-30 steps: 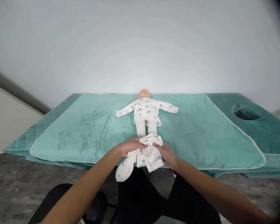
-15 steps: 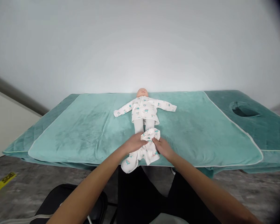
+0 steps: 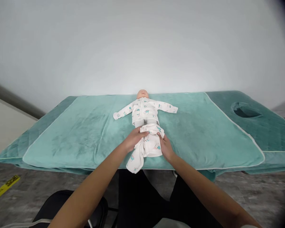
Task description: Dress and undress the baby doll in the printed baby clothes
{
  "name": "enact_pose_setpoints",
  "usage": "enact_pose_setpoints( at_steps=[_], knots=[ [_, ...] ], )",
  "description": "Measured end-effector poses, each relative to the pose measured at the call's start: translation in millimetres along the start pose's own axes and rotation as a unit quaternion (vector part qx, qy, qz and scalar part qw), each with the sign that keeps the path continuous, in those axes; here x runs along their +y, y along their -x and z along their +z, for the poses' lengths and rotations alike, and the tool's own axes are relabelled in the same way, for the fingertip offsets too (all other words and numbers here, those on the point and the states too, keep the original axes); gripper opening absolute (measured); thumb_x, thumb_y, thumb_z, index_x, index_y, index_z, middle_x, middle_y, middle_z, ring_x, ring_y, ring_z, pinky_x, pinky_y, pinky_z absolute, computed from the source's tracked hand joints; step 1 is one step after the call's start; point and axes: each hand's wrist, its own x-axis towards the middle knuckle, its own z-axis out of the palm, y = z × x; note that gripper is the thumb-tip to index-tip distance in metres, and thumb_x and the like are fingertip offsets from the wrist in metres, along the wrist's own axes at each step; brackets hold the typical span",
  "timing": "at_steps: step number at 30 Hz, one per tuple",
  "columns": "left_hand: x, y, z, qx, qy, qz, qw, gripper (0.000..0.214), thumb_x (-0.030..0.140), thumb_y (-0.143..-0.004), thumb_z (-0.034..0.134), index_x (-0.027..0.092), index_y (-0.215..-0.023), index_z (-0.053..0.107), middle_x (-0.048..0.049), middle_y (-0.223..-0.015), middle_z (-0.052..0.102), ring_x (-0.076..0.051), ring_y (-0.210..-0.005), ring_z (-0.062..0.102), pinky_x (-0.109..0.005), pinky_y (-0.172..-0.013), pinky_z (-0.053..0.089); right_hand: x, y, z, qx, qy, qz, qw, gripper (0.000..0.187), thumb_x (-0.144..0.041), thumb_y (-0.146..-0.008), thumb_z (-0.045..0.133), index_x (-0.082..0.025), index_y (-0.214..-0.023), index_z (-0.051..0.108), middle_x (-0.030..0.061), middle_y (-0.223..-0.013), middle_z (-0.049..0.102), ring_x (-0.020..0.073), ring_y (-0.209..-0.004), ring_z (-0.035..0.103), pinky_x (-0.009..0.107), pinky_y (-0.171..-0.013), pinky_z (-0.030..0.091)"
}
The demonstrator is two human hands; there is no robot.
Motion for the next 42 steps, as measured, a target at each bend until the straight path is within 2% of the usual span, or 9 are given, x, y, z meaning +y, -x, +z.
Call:
enact_pose_setpoints(
  at_steps=[6, 12, 17, 20, 25, 30, 33, 38, 42],
  knots=[
    [17, -30, 0.7, 0.030, -0.115, 0.047, 0.992, 0.047, 0.041, -0.074, 0.080, 0.016, -0.113, 0.071, -0.0110, -0.114, 0.075, -0.030, -0.109, 0.067, -0.041, -0.095, 0.050, -8, -45, -5, 0.067, -0.005, -0.028, 0.997, 0.056, -0.064, -0.081, 0.066, -0.023, -0.119, 0.064, 0.0076, -0.124, 0.071, 0.0272, -0.115, 0.063, 0.040, -0.097, 0.052],
    [26, -51, -5.0, 0.079, -0.262, 0.105, 0.956, 0.034, 0.043, -0.077, 0.073, 0.018, -0.100, 0.074, -0.0065, -0.105, 0.076, -0.031, -0.105, 0.066, -0.040, -0.097, 0.047, -1, -78, -10, 0.032, -0.040, -0.027, 0.998, 0.061, -0.065, -0.081, 0.064, -0.021, -0.124, 0.062, 0.0076, -0.125, 0.071, 0.0239, -0.111, 0.066, 0.036, -0.093, 0.053],
    [29, -77, -13.1, 0.162, -0.340, 0.186, 0.907, 0.030, 0.035, -0.082, 0.067, 0.018, -0.106, 0.073, -0.0071, -0.105, 0.075, -0.029, -0.105, 0.065, -0.039, -0.102, 0.044, 3, -108, -11, 0.089, 0.047, -0.092, 0.991, 0.053, -0.064, -0.084, 0.061, -0.022, -0.117, 0.065, 0.0060, -0.122, 0.071, 0.0221, -0.113, 0.063, 0.037, -0.101, 0.049],
    [38, -82, -10.6, 0.168, -0.357, 0.166, 0.904, 0.031, 0.039, -0.081, 0.069, 0.017, -0.102, 0.074, -0.0085, -0.103, 0.075, -0.031, -0.104, 0.065, -0.041, -0.101, 0.045, 2, -122, -13, 0.120, 0.099, -0.117, 0.981, 0.046, -0.062, -0.085, 0.059, -0.023, -0.108, 0.067, 0.0049, -0.117, 0.071, 0.0223, -0.110, 0.061, 0.037, -0.103, 0.045],
    [52, -76, -25.8, -0.003, -0.224, 0.058, 0.973, 0.042, 0.048, -0.072, 0.079, 0.017, -0.101, 0.073, -0.0071, -0.095, 0.075, -0.027, -0.089, 0.067, -0.036, -0.082, 0.052, 5, -133, -22, 0.083, 0.057, -0.102, 0.990, 0.034, -0.054, -0.081, 0.064, -0.023, -0.096, 0.064, 0.0008, -0.096, 0.069, 0.0209, -0.095, 0.059, 0.033, -0.089, 0.048],
    [25, -96, -77.1, -0.116, -0.016, -0.013, 0.993, 0.047, 0.061, -0.064, 0.080, 0.016, -0.070, 0.066, -0.0061, -0.061, 0.062, -0.019, -0.054, 0.057, -0.038, -0.063, 0.050, 9, -137, -30, 0.025, -0.059, -0.074, 0.995, 0.022, -0.035, -0.068, 0.070, -0.024, -0.084, 0.060, -0.0026, -0.080, 0.062, 0.0186, -0.079, 0.055, 0.030, -0.075, 0.045],
    [1, -109, -98.1, -0.102, 0.066, 0.014, 0.993, 0.055, 0.067, -0.055, 0.081, 0.017, -0.072, 0.067, -0.0089, -0.060, 0.062, -0.026, -0.062, 0.064, -0.044, -0.069, 0.054, 8, -135, -34, -0.020, -0.074, -0.048, 0.996, 0.018, -0.032, -0.064, 0.070, -0.024, -0.077, 0.061, -0.0019, -0.075, 0.061, 0.0197, -0.076, 0.055, 0.031, -0.073, 0.044],
    [-18, -112, -110.7, -0.027, 0.147, 0.040, 0.988, 0.062, 0.066, -0.054, 0.078, 0.018, -0.094, 0.073, -0.0137, -0.089, 0.075, -0.039, -0.099, 0.071, -0.047, -0.077, 0.060, 5, -127, -43, -0.114, 0.004, -0.011, 0.993, 0.026, -0.043, -0.063, 0.077, -0.023, -0.076, 0.069, 0.0032, -0.080, 0.068, 0.0254, -0.079, 0.059, 0.037, -0.075, 0.047],
    [-19, -109, -112.4, 0.006, 0.170, 0.059, 0.984, 0.048, 0.048, -0.052, 0.082, 0.016, -0.087, 0.074, -0.0117, -0.086, 0.077, -0.041, -0.099, 0.071, -0.049, -0.082, 0.060, -22, -129, -45, -0.105, 0.132, -0.046, 0.985, 0.044, -0.062, -0.076, 0.071, -0.023, -0.059, 0.058, 0.0017, -0.061, 0.055, 0.0213, -0.068, 0.052, 0.033, -0.063, 0.042]
  ],
)
